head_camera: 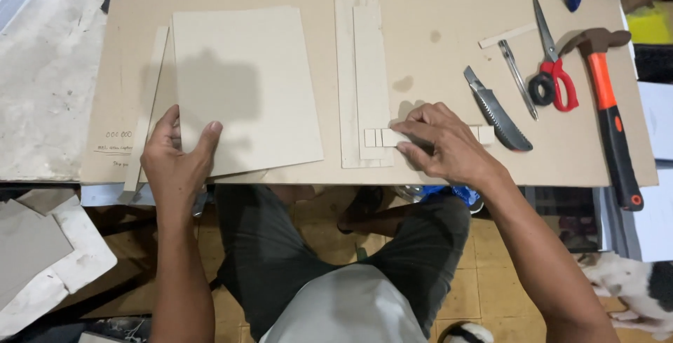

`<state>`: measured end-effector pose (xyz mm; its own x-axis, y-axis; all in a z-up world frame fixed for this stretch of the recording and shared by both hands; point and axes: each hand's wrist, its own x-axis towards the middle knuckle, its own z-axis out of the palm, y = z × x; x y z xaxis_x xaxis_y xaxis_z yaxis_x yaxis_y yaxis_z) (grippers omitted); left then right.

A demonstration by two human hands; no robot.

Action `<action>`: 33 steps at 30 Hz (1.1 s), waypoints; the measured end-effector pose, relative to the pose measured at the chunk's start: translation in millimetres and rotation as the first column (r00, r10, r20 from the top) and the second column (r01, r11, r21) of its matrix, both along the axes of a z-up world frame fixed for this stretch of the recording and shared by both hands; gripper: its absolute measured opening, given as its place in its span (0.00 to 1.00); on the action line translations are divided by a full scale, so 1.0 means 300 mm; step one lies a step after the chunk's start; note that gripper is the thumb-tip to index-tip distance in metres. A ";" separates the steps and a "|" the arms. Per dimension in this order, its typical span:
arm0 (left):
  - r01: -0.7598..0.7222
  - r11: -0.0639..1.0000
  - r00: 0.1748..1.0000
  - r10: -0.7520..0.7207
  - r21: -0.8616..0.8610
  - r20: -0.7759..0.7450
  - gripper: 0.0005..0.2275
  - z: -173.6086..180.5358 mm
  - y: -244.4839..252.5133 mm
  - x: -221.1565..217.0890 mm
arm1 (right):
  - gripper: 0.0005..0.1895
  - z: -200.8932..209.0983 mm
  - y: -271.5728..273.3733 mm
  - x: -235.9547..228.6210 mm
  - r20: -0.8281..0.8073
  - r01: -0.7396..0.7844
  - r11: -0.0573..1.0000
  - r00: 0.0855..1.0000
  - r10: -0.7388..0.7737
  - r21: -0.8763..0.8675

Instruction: The person aligns a small rectangular piece of cardboard on a larger sheet and uses a utility knife to cut along the edge. They then pick up a stack of white papers, briefly inspect the top sheet, and place it back down. The person continues to align and cut the cardboard sheet using the knife.

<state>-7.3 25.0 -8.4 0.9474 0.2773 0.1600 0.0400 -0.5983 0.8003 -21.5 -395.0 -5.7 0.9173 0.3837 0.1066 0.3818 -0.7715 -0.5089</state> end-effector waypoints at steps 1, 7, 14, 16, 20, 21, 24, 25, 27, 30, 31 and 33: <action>0.001 1.000 1.000 -0.001 -0.006 0.012 0.29 -0.002 0.002 0.000 | 0.15 -0.013 -0.008 0.002 0.001 0.002 1.000 1.000 -0.002 0.000; 0.020 1.000 0.997 -0.020 0.004 0.073 0.28 -0.044 0.016 0.008 | 0.15 -0.022 -0.009 -0.010 0.032 0.019 1.000 0.999 -0.019 -0.010; 0.015 1.000 0.995 -0.016 0.019 0.096 0.28 -0.064 0.021 0.011 | 0.15 -0.021 0.000 -0.011 0.028 0.014 1.000 0.999 -0.014 0.004; 0.014 1.000 0.998 -0.015 0.013 0.069 0.28 -0.054 0.019 0.010 | 0.16 -0.022 -0.002 -0.009 0.017 0.018 1.000 1.000 -0.018 0.013; 0.022 1.000 0.997 -0.023 0.008 0.070 0.28 -0.040 0.011 0.007 | 0.16 -0.018 -0.002 -0.005 0.003 0.019 1.000 1.000 -0.019 0.005; 0.025 1.000 0.997 -0.025 -0.005 0.068 0.28 -0.037 0.009 0.007 | 0.15 -0.014 0.001 -0.005 -0.002 0.021 1.000 1.000 -0.021 0.002; 0.038 0.995 0.998 -0.033 -0.096 0.053 0.28 -0.051 0.024 0.013 | 0.15 -0.009 0.006 -0.004 -0.015 0.025 1.000 1.000 -0.025 -0.006; 0.047 0.984 0.998 -0.039 -0.173 0.044 0.28 -0.058 0.033 0.018 | 0.15 -0.007 0.007 -0.003 -0.019 0.027 1.000 0.999 -0.027 -0.011; 0.054 0.975 0.998 -0.046 -0.216 0.044 0.28 -0.005 -0.001 0.002 | 0.15 -0.001 0.007 -0.002 -0.023 0.029 1.000 0.999 -0.029 -0.011; 0.099 0.947 0.994 -0.077 -0.307 0.081 0.29 -0.012 -0.041 0.006 | 0.15 -0.001 0.007 -0.006 -0.036 0.037 0.999 0.999 -0.037 -0.002; 0.142 0.926 0.987 -0.104 -0.350 0.126 0.30 -0.028 -0.053 0.014 | 0.15 0.000 0.007 -0.007 -0.040 0.048 0.999 0.998 -0.047 0.010; 0.179 0.914 0.979 -0.129 -0.364 0.157 0.30 -0.046 -0.088 0.035 | 0.15 -0.008 0.005 -0.008 -0.039 0.049 0.999 0.998 -0.049 -0.003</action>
<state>3.3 -1.5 -22.1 0.9618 0.1929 0.1944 -0.1448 -0.2440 0.9589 -23.8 -393.6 -8.3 0.9384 0.3384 0.0699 0.3236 -0.7897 -0.5211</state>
